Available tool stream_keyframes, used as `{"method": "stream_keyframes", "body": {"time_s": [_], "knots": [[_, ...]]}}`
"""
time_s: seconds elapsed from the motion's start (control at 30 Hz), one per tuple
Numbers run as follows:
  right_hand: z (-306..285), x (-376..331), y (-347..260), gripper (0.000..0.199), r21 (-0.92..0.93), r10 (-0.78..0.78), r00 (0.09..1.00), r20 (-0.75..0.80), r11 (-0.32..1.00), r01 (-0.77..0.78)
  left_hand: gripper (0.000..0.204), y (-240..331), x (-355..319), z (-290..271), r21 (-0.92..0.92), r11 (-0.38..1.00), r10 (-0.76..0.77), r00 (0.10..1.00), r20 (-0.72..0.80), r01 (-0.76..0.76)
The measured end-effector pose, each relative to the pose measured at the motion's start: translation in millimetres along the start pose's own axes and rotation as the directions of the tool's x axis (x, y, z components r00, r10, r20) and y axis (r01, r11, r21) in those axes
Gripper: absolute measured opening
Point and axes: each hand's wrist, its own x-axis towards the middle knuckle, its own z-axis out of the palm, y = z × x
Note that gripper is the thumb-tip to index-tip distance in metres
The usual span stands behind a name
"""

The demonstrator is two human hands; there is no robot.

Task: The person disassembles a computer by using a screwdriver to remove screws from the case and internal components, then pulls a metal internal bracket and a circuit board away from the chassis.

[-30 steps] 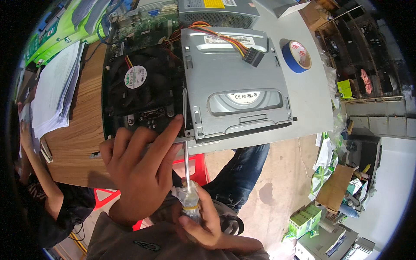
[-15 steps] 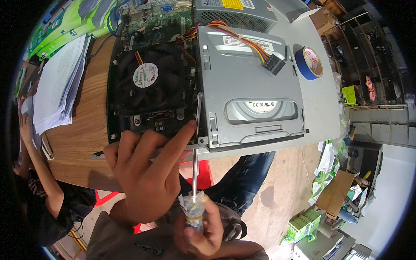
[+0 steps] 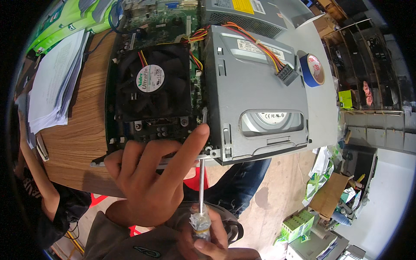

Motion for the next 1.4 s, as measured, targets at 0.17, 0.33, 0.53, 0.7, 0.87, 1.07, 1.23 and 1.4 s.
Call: {"method": "stream_keyframes", "body": {"time_s": [0.17, 0.33, 0.53, 0.7, 0.87, 1.07, 1.23, 1.4], "knots": [[-5, -20, -6, 0.072, -0.131, 0.033, 0.999, -0.002, 0.991, -0.033, 0.037, -2, 11, -23, -0.196, 0.981, 0.009, 1.000, 0.025, -0.003], [-56, -28, 0, 0.069, -0.578, -0.109, 0.978, 0.177, 0.793, 0.193, 0.033, -12, 47, -42, -0.361, 0.929, 0.076, 0.996, -0.038, -0.085], [-90, -38, -11, 0.071, -0.797, -0.072, 0.972, 0.224, 0.560, 0.225, 0.035, -21, 140, 11, -0.481, 0.726, 0.339, 0.864, -0.372, -0.491], [-100, -46, -3, 0.072, -0.824, -0.059, 0.976, 0.208, 0.527, 0.208, 0.047, 0, 163, 77, -0.166, 0.766, 0.587, 0.781, -0.212, -0.621], [-93, -57, 0, 0.072, -0.670, -0.121, 0.981, 0.153, 0.717, 0.193, 0.057, -4, 148, 105, -0.210, 0.768, 0.595, 0.795, -0.113, -0.605], [-67, -54, -18, 0.069, -0.632, -0.058, 0.994, 0.096, 0.768, 0.105, 0.053, -1, 147, 97, -0.275, 0.728, 0.627, 0.772, -0.107, -0.629], [-45, -53, -20, 0.059, -0.676, -0.061, 0.998, -0.008, 0.736, 0.040, 0.036, 2, 146, 95, -0.500, 0.661, 0.580, 0.804, -0.134, -0.560], [-35, -48, -35, 0.079, -0.453, -0.120, 0.989, -0.092, 0.889, 0.065, 0.028, 2, 143, 98, -0.534, 0.636, 0.536, 0.817, -0.212, -0.556]]}}
